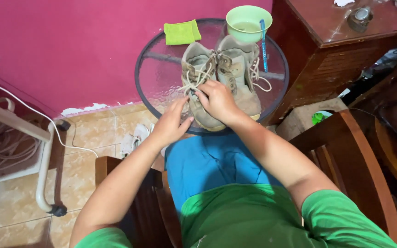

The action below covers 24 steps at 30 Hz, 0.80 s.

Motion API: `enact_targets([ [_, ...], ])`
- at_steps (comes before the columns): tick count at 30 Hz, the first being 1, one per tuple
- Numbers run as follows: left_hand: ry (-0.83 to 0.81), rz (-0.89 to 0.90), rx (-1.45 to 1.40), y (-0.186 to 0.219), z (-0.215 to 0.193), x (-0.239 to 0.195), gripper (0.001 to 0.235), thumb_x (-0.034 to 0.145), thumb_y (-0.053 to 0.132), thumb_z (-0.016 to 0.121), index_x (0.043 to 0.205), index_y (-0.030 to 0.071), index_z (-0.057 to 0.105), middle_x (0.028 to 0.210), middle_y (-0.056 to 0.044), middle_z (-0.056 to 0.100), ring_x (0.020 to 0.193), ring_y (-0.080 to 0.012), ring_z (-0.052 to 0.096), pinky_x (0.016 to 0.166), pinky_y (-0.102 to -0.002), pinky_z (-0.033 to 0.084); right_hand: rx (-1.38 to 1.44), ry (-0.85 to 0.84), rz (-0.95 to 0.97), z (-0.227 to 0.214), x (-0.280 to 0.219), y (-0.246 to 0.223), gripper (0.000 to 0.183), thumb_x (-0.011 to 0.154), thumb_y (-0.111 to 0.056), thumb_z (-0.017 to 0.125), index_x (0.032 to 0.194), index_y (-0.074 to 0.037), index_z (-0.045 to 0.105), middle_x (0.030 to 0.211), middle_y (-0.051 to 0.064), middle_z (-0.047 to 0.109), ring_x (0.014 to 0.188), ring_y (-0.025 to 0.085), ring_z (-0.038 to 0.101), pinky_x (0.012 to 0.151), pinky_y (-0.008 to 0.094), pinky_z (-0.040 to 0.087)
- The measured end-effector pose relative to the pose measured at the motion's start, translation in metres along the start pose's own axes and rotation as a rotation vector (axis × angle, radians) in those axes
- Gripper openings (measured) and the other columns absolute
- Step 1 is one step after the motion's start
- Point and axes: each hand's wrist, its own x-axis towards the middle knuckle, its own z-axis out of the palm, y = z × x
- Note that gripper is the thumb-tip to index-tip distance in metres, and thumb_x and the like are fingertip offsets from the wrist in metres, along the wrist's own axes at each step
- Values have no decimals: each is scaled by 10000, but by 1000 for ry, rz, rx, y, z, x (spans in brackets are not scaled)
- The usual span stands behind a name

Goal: The person unties the laces of a pair of hiking boots placed on a glass table. They pull the laces through the eyelets and remove them from the boots, then place the boots back on the table.

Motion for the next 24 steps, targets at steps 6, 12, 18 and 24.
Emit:
enact_targets([
  [6,200,-144,-486,-33,27,11,534,965,95,677,1458,57,475,1317,-204,623,1226,-317,598,989,-397,551,7,73,-67,9,-15,7,120,998,-234,644,1038,-188,748,761,45,639,798,281,691,750,398,554],
  [12,414,-172,-588,-58,33,15,227,983,66,691,1206,108,685,995,-65,754,847,-77,672,691,-206,574,-5,31,-86,1,-11,-2,158,1017,-184,604,1081,-143,743,835,81,711,834,295,717,774,404,561],
  [18,452,-181,-476,-44,24,14,142,962,92,717,1083,158,751,876,-31,795,789,-69,717,689,-217,570,151,6,-19,-10,-9,-6,178,982,-94,618,1100,-106,750,906,117,749,875,346,736,776,421,592],
  [24,370,-166,-508,-34,31,13,151,974,94,683,1097,159,741,905,-12,802,878,-65,730,819,-251,568,219,84,35,-7,-36,-2,109,932,-96,691,1005,-117,770,846,101,723,867,348,714,786,436,580],
])
